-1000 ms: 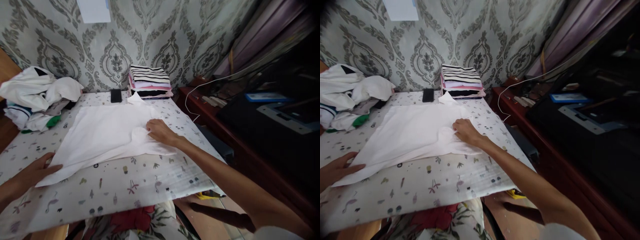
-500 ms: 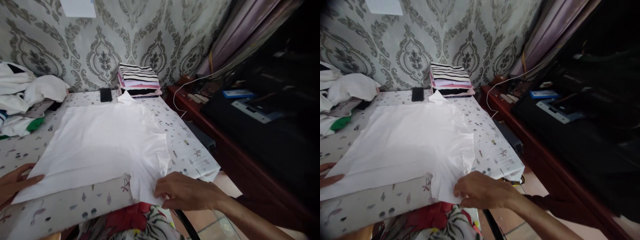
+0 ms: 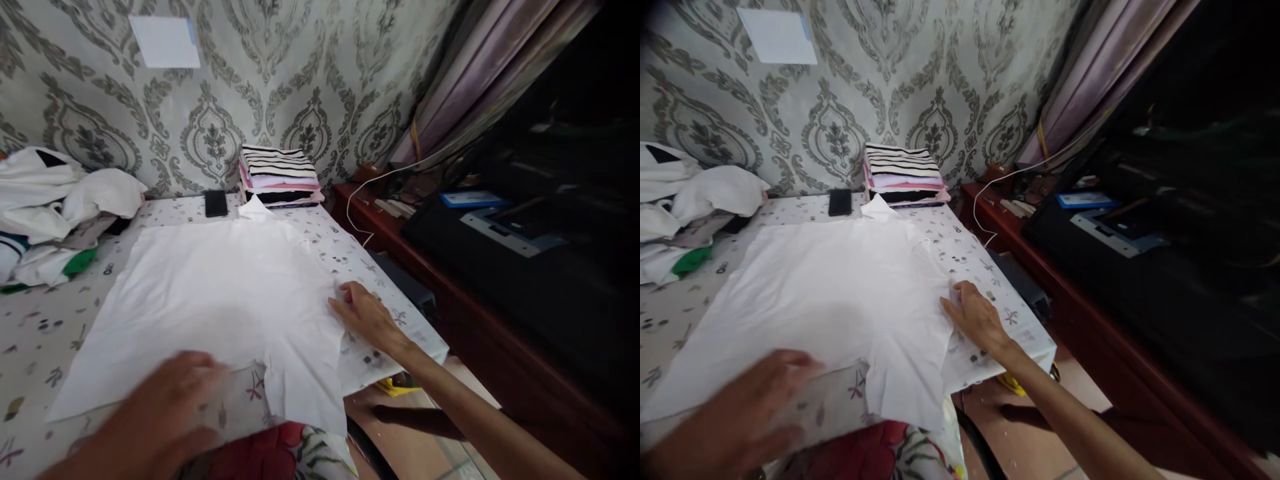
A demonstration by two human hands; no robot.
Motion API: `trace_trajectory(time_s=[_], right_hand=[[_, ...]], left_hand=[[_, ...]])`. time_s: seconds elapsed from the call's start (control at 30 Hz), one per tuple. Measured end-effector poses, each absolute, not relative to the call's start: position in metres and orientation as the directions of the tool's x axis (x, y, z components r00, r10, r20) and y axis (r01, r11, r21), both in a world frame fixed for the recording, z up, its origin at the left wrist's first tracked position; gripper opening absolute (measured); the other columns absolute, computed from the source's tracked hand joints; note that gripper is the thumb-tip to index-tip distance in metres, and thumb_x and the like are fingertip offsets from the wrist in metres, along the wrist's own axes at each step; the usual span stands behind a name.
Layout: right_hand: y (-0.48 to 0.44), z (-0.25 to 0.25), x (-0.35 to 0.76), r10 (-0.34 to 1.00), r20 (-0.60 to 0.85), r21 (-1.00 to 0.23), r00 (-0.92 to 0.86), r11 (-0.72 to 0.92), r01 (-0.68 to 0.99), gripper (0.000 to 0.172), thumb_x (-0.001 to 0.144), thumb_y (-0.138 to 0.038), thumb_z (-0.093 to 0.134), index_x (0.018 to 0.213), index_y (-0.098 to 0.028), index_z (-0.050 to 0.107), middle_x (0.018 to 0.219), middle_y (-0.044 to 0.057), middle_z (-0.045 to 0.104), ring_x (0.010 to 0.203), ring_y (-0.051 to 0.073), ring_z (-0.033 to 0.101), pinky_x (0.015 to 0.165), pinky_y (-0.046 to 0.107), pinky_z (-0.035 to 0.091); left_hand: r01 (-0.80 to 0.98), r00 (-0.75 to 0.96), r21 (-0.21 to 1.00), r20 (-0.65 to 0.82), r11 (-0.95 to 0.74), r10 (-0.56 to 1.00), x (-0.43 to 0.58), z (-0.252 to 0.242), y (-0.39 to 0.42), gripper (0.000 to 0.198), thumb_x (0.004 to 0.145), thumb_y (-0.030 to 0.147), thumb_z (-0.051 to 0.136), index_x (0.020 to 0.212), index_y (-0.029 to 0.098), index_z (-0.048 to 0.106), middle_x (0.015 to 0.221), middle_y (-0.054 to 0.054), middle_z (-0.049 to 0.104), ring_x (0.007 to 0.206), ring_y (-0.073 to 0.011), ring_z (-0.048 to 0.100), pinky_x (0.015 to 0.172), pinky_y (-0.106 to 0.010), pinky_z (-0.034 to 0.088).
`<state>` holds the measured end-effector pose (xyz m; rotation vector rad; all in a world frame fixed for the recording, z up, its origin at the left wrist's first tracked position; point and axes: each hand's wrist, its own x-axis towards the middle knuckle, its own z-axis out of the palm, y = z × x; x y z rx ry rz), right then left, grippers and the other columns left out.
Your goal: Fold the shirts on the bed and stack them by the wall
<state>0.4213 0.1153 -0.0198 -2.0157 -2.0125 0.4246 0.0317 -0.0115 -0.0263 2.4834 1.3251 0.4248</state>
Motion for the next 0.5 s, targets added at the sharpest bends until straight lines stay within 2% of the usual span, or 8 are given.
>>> trace_trajectory(time_s=[0.07,0.1,0.17,0.23,0.27,0.33,0.43,0.5], right_hand=[[0.122,-0.017,0.417,1.000,-0.023,-0.369,0.013,-0.021,0.929,0.038,0.088,-0.046,0.057,0.117,-0.022,0.055,0.094,0.006,0.069,0.078,0.024,0.066,0.067,0.033,0.044],[0.126,-0.015,0.415,1.000,-0.026,-0.362,0.017,-0.025,0.932,0.039,0.088,-0.044,0.058,0.119,-0.021,0.054,0.093,0.006,0.069,0.079,0.024,0.066,0.067,0.033,0.043],[0.133,-0.013,0.411,0.999,-0.045,-0.366,0.023,-0.038,0.930,0.039,0.087,-0.039,0.059,0.121,-0.020,0.054,0.088,0.004,0.069,0.079,0.024,0.066,0.068,0.033,0.042],[0.138,-0.012,0.409,0.998,-0.066,-0.407,0.009,-0.035,0.913,0.037,0.086,-0.032,0.059,0.121,-0.019,0.053,0.080,0.001,0.068,0.078,0.023,0.065,0.068,0.032,0.042],[0.139,-0.012,0.410,0.997,-0.073,-0.439,-0.008,-0.025,0.898,0.037,0.085,-0.027,0.058,0.121,-0.019,0.053,0.077,0.000,0.067,0.076,0.022,0.065,0.068,0.031,0.041],[0.140,-0.013,0.413,0.996,-0.074,-0.498,-0.042,0.000,0.867,0.039,0.082,-0.018,0.055,0.120,-0.020,0.053,0.070,-0.003,0.064,0.072,0.020,0.064,0.067,0.030,0.041],[0.139,-0.014,0.422,0.996,-0.072,-0.544,-0.049,0.002,0.839,0.043,0.075,-0.010,0.051,0.116,-0.022,0.054,0.062,-0.007,0.060,0.064,0.018,0.061,0.063,0.029,0.040],[0.137,-0.013,0.430,0.994,-0.088,-0.553,-0.064,0.005,0.833,0.039,0.074,-0.010,0.051,0.109,-0.024,0.057,0.060,-0.007,0.059,0.062,0.018,0.060,0.060,0.028,0.039]], left_hand=[[0.520,0.773,0.266,0.258,-0.812,0.579,0.096,-0.034,-0.007,0.067,0.084,0.063,0.063,0.142,0.033,0.051,0.121,-0.011,0.068,0.105,-0.0324,0.061,0.089,-0.045,0.051],[0.447,0.827,0.194,0.281,-0.873,0.486,0.122,-0.037,-0.002,0.064,0.086,0.061,0.061,0.140,0.026,0.053,0.115,-0.014,0.069,0.100,-0.0314,0.062,0.085,-0.045,0.051],[0.410,0.874,0.090,0.246,-0.908,0.419,0.158,-0.036,0.009,0.045,0.093,0.046,0.058,0.128,0.018,0.059,0.104,-0.014,0.070,0.090,-0.0281,0.062,0.074,-0.041,0.051],[0.381,0.905,0.050,0.182,-0.923,0.384,0.173,-0.029,0.022,0.022,0.095,0.031,0.056,0.110,0.017,0.064,0.091,-0.011,0.070,0.082,-0.0259,0.061,0.064,-0.038,0.049],[0.364,0.916,0.069,0.152,-0.929,0.370,0.176,-0.023,0.027,0.015,0.095,0.029,0.056,0.101,0.018,0.064,0.086,-0.010,0.069,0.078,-0.0253,0.061,0.061,-0.037,0.048],[0.341,0.925,0.206,0.100,-0.917,0.367,0.174,-0.010,0.035,0.014,0.095,0.034,0.058,0.093,0.021,0.062,0.084,-0.008,0.069,0.076,-0.0226,0.061,0.062,-0.034,0.049],[0.312,0.935,0.490,-0.006,-0.814,0.355,0.169,0.010,0.043,0.012,0.097,0.034,0.059,0.097,0.022,0.062,0.094,-0.003,0.072,0.086,-0.0151,0.066,0.076,-0.022,0.051],[0.289,0.954,0.586,-0.106,-0.757,0.282,0.166,0.019,0.056,0.006,0.096,0.026,0.061,0.099,0.022,0.064,0.098,-0.002,0.073,0.092,-0.0146,0.068,0.081,-0.021,0.050]])
